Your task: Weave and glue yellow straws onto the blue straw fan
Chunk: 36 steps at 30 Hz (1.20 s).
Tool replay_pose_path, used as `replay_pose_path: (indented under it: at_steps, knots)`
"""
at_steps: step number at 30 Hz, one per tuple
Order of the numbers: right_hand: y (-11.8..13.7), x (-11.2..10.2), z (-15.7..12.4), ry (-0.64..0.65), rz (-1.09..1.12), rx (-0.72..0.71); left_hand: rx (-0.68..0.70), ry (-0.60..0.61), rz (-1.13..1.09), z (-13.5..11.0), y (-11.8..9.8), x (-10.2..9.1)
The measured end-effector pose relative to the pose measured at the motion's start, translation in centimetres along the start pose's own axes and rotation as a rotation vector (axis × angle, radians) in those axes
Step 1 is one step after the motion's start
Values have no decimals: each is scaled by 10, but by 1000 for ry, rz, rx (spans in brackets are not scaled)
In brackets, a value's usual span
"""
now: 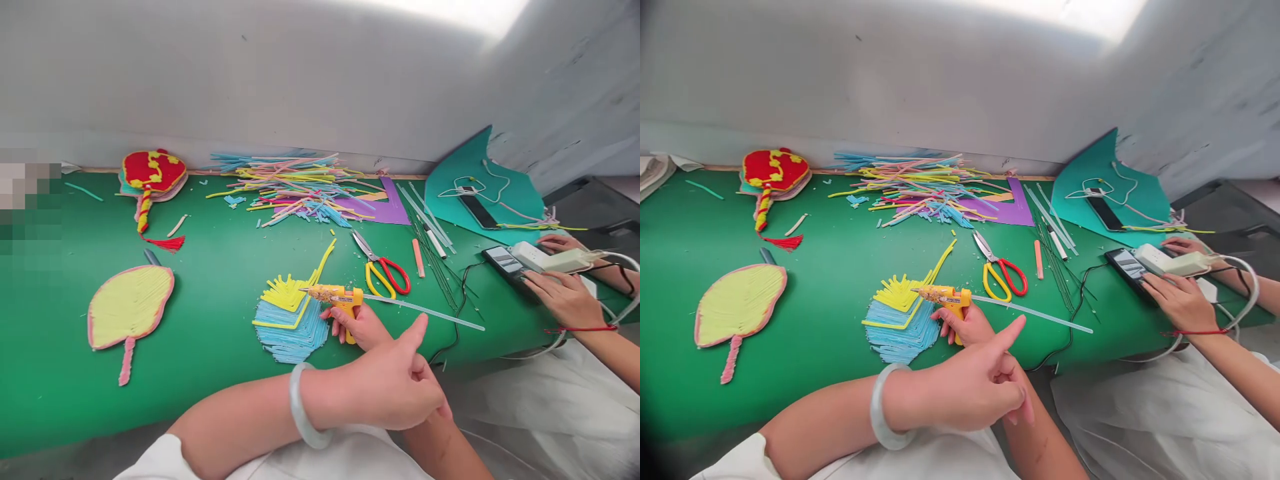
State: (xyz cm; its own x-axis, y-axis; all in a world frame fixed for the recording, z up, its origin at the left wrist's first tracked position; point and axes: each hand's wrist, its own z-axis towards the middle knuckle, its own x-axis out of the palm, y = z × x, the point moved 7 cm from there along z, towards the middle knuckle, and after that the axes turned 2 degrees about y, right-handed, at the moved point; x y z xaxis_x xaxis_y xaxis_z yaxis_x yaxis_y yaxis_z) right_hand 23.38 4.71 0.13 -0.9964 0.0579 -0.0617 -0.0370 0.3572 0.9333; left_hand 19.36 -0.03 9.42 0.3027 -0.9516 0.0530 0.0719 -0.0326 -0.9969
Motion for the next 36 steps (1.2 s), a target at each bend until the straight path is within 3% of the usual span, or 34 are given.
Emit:
replay_pose_path:
  at_steps: [5, 9, 11, 15, 17, 19, 20, 23, 25, 27, 30, 33, 36]
  knots:
    - [-5, 2, 5, 34, 60, 28, -1, 31, 77, 19, 9, 12]
    - [-12, -5, 10, 6, 73, 93, 107, -140, 530, 15, -7, 1]
    - [-13, -10, 13, -27, 63, 119, 214, -229, 687, 2, -17, -8]
    - [-7, -21, 18, -116, 26, 127, 402, -401, 710, -43, -31, -36]
    - [1, -26, 19, -160, 13, 105, 407, -480, 704, -65, -33, -54]
    - [11, -29, 18, -193, 14, 63, 299, -622, 646, -81, -26, -76]
    - [17, -30, 16, -210, 21, 25, 181, -691, 582, -84, -17, -87]
    - [33, -29, 6, -263, 56, -138, -153, -686, 271, -76, 22, -97]
    - [36, -21, -2, -239, 60, -184, -195, -590, 9, -59, 41, -89]
    - [31, -9, -9, -156, 38, -134, -197, -502, -241, -43, 55, -77]
    - [24, -4, -24, -44, -105, -115, -191, -471, -369, -34, 65, -68]
    - [28, -26, -40, 6, -412, -287, -178, -490, -403, -38, 66, -71]
    - [25, -82, -37, -61, -660, -344, -172, -483, -462, -44, 65, -76]
